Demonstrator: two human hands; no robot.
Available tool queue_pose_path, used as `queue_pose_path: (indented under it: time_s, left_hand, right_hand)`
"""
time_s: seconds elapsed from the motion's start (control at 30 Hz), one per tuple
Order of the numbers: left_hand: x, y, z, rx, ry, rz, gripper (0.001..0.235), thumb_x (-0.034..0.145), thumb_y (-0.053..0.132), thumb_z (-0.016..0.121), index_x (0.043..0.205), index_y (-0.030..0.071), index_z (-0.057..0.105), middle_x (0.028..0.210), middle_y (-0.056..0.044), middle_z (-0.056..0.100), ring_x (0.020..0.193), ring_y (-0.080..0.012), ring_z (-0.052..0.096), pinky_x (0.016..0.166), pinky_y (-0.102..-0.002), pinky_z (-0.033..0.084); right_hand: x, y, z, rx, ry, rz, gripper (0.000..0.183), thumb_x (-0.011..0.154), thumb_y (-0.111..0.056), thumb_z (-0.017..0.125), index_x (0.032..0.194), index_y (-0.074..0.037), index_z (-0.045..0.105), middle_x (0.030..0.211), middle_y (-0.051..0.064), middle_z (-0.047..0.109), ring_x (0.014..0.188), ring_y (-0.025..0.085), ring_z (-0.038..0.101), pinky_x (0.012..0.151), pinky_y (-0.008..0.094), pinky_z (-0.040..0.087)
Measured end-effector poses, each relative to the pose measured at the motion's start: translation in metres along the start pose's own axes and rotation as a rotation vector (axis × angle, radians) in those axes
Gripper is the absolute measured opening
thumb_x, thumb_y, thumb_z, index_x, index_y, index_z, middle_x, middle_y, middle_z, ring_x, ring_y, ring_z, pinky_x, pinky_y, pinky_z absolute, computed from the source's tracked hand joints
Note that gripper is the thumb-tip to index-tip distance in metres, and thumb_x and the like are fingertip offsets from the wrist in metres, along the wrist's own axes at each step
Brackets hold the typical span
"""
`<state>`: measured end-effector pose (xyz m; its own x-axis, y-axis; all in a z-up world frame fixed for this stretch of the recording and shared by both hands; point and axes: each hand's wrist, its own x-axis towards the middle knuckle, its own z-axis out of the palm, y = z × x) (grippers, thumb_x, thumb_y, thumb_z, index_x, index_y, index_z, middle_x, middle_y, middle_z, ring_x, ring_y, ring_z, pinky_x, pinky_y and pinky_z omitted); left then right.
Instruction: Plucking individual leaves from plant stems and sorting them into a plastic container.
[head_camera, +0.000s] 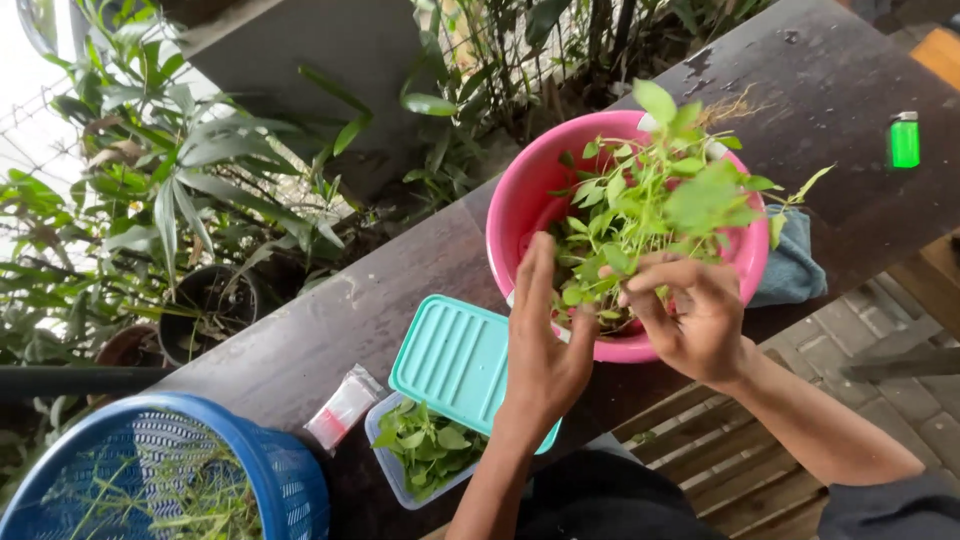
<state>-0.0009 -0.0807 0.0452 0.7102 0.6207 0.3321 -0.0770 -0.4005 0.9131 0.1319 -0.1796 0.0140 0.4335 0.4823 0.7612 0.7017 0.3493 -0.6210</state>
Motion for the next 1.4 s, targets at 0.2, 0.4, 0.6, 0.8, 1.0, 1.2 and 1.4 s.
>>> queue_pose_path:
  time_s: [0.2, 0.4, 0.6, 0.8, 1.0, 1.2, 1.4]
  left_hand:
    - [-0.009, -0.006, -0.004, -0.138, 0.1, 0.151, 0.037, 0.097, 0.011, 0.071, 0.132, 0.002, 0.066, 0.13, -0.021, 0.069, 0.122, -0.0417, 0.068, 0.103, -0.052, 0.055]
    - [-0.029, -0.016, -0.016, -0.089, 0.212, -0.024, 0.023, 0.095, 0.003, 0.071, 0.114, 0.013, 0.078, 0.107, -0.006, 0.08, 0.104, -0.0265, 0.078, 0.09, -0.038, 0.062]
    - [-0.087, -0.012, -0.057, 0.014, 0.276, -0.107, 0.016, 0.103, 0.007, 0.06, 0.108, 0.0, 0.073, 0.101, -0.01, 0.078, 0.095, -0.0203, 0.076, 0.077, -0.034, 0.058]
    - [-0.133, -0.033, -0.073, 0.132, 0.231, -0.107, 0.015, 0.095, 0.001, 0.064, 0.108, 0.003, 0.071, 0.094, -0.011, 0.078, 0.079, -0.0214, 0.074, 0.07, -0.034, 0.056]
    - [-0.141, -0.033, -0.093, 0.136, 0.234, -0.152, 0.019, 0.102, 0.021, 0.061, 0.104, 0.004, 0.069, 0.081, -0.005, 0.068, 0.071, -0.0127, 0.057, 0.062, -0.032, 0.046]
    - [-0.163, -0.065, -0.111, 0.288, 0.273, -0.049, 0.007, 0.095, -0.001, 0.066, 0.099, 0.001, 0.071, 0.075, -0.01, 0.066, 0.059, -0.0212, 0.061, 0.054, -0.034, 0.047]
    - [-0.156, -0.048, -0.143, 0.219, 0.429, -0.028, 0.006, 0.093, 0.001, 0.072, 0.098, -0.002, 0.073, 0.07, -0.018, 0.069, 0.059, -0.0392, 0.068, 0.047, -0.04, 0.051]
  right_hand:
    - [-0.035, 0.019, 0.03, 0.224, -0.049, 0.22, 0.024, 0.097, -0.002, 0.065, 0.112, -0.002, 0.047, 0.086, 0.01, 0.066, 0.067, 0.018, 0.072, 0.064, 0.032, 0.06]
    - [-0.052, -0.001, 0.055, 0.36, -0.141, 0.49, 0.027, 0.099, -0.002, 0.063, 0.12, -0.003, 0.045, 0.081, 0.011, 0.072, 0.067, 0.012, 0.068, 0.063, 0.028, 0.059]
    - [-0.032, -0.06, 0.052, 0.069, -0.405, 0.391, 0.023, 0.094, -0.025, 0.068, 0.111, -0.011, 0.067, 0.104, 0.003, 0.069, 0.081, 0.014, 0.063, 0.085, 0.03, 0.051]
    - [-0.036, -0.073, 0.093, 0.175, -0.452, 0.499, 0.02, 0.084, -0.026, 0.081, 0.09, -0.009, 0.071, 0.097, 0.003, 0.078, 0.09, 0.015, 0.073, 0.083, 0.031, 0.057]
    - [-0.047, -0.085, 0.117, 0.221, -0.472, 0.503, 0.008, 0.091, -0.016, 0.075, 0.091, -0.008, 0.074, 0.085, 0.002, 0.074, 0.076, 0.013, 0.069, 0.072, 0.027, 0.053]
    - [-0.066, -0.085, 0.144, 0.165, -0.465, 0.521, 0.007, 0.088, -0.013, 0.078, 0.089, -0.006, 0.075, 0.086, 0.002, 0.074, 0.078, 0.013, 0.068, 0.076, 0.027, 0.054]
    - [-0.074, -0.091, 0.182, 0.379, -0.417, 0.546, 0.01, 0.086, -0.003, 0.08, 0.082, -0.01, 0.074, 0.068, -0.003, 0.065, 0.067, 0.006, 0.054, 0.075, 0.029, 0.054]
